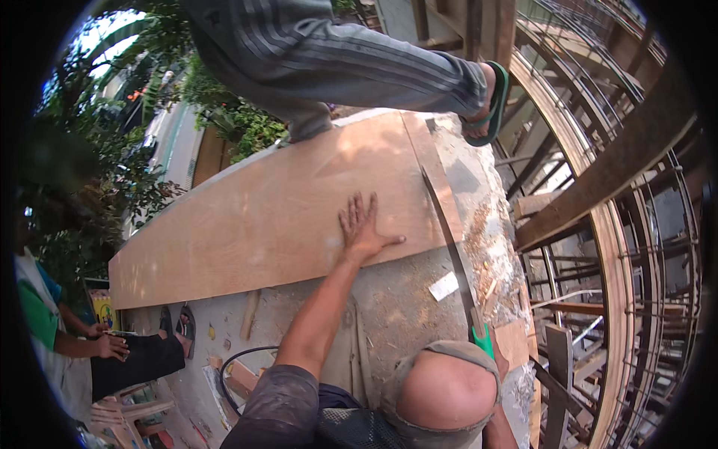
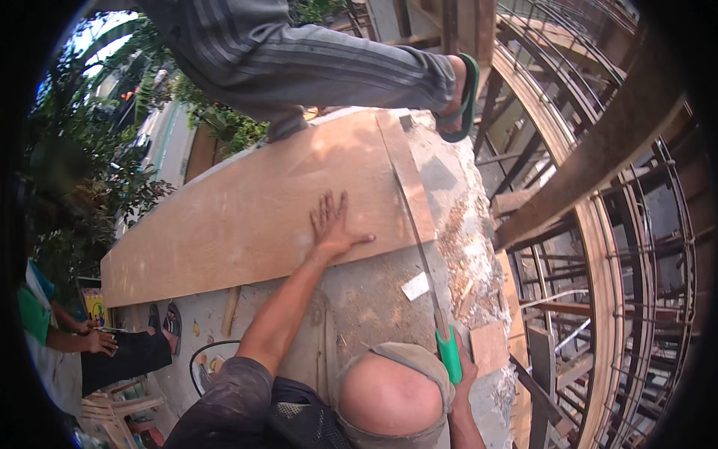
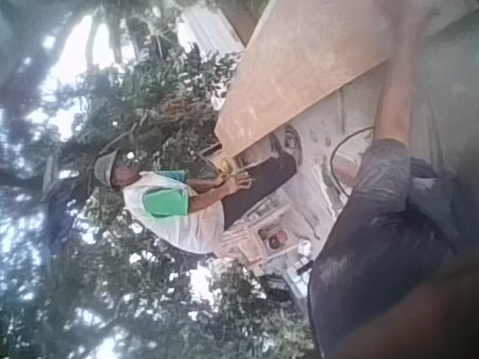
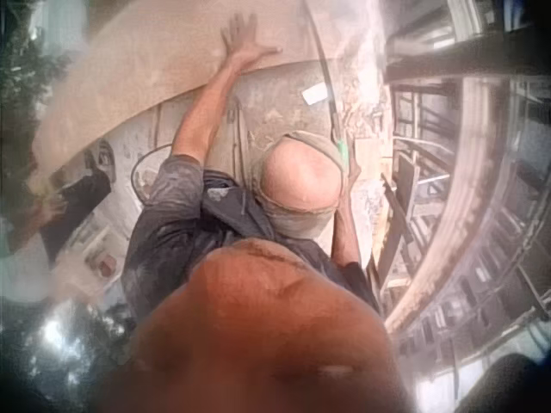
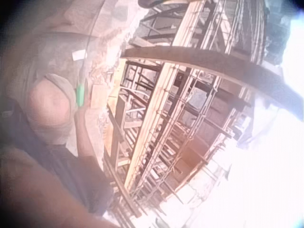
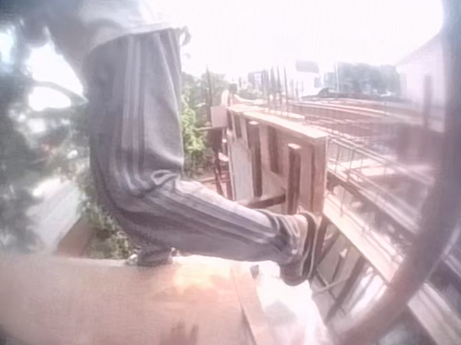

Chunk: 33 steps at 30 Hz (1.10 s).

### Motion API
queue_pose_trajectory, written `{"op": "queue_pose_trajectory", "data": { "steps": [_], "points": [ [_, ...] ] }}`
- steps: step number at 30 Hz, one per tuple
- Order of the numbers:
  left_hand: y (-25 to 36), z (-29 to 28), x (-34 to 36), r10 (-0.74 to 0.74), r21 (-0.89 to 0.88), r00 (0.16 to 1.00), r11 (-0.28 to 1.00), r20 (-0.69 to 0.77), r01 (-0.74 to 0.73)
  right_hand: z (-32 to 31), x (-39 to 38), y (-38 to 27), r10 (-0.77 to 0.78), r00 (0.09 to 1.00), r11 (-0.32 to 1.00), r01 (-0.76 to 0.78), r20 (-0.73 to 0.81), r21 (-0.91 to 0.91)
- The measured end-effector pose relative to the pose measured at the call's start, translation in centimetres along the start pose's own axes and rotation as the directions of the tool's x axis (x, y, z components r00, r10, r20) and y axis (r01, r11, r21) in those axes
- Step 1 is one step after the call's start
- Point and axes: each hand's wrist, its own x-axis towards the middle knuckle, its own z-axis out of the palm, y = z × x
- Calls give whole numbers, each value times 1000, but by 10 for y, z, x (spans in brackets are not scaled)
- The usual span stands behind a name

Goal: The person positions a large plywood sheet on a wooden frame and uses a hand saw to cut along a straight line. The person holds the sheet steady with one hand while sawing with the other, completing a single cut through the material.

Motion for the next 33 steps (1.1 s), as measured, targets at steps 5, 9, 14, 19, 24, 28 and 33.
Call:
{"op": "queue_pose_trajectory", "data": {
  "steps": [5, 9, 14, 19, 24, 28, 33],
  "points": [
    [-53, -97, -135, -44, 12, 999, 999, 21, 44, 36, -54, -75, 44, 997, 999, -46, 68, 22],
    [-36, -96, -151, 45, -24, 999, 999, 16, -44, 27, -75, -99, 18, 1000, 1000, -18, 12, -18],
    [-19, -89, -126, 66, -29, 996, 998, 58, -64, 15, -80, -86, -1, 1000, 999, 0, 14, 46],
    [-36, 17, -28, -6, -27, 999, 1000, -37, 5, -25, -92, -9, 76, 996, 993, -80, 49, 81],
    [5, 37, 2, 19, 23, 999, 1000, -37, -18, -22, -39, 1, 60, 998, 991, -62, 20, 116],
    [12, 59, 20, 42, 37, 998, 999, -47, -40, 1, 12, 24, 8, 1000, 1000, -8, 12, 15],
    [9, 57, 31, 27, 53, 999, 998, -34, -25, -36, -43, 35, -60, 998, 998, 60, 3, -25]
  ]
}}
